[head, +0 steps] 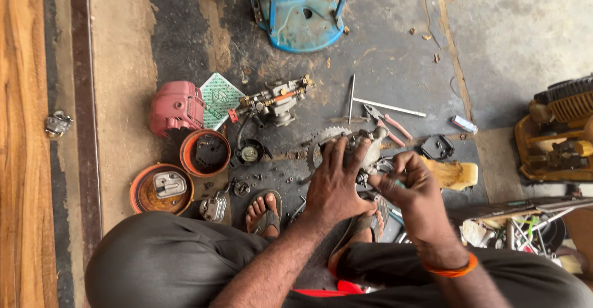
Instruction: The person sits on the floor of a repair workshop working on a disassembled brush cutter engine. They handle the engine crankcase, flywheel and cooling fins, use a screwdriver on the assembly, reposition parts, and pick up small components from the parts-strewn floor while working on the engine.
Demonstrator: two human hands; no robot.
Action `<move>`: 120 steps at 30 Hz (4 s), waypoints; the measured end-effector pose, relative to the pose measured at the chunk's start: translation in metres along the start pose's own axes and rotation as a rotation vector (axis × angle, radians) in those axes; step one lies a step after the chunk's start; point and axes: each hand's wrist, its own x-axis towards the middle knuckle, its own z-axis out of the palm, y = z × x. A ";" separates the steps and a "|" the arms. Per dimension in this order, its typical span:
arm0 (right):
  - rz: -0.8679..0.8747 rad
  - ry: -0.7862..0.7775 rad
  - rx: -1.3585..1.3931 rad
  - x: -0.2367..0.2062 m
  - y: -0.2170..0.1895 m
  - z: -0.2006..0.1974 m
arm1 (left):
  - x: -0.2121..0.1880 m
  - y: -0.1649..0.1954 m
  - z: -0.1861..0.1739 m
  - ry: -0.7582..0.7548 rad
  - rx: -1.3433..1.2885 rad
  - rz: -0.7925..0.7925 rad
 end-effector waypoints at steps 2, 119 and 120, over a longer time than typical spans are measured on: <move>-0.040 0.072 0.124 -0.003 0.003 0.010 | -0.001 0.001 -0.001 0.021 -0.013 -0.004; -0.504 -0.302 -1.791 -0.002 -0.073 -0.027 | 0.001 -0.010 -0.003 -0.028 0.086 0.098; -0.501 -0.300 -1.787 -0.001 -0.073 -0.028 | 0.001 -0.010 -0.002 -0.026 0.083 0.102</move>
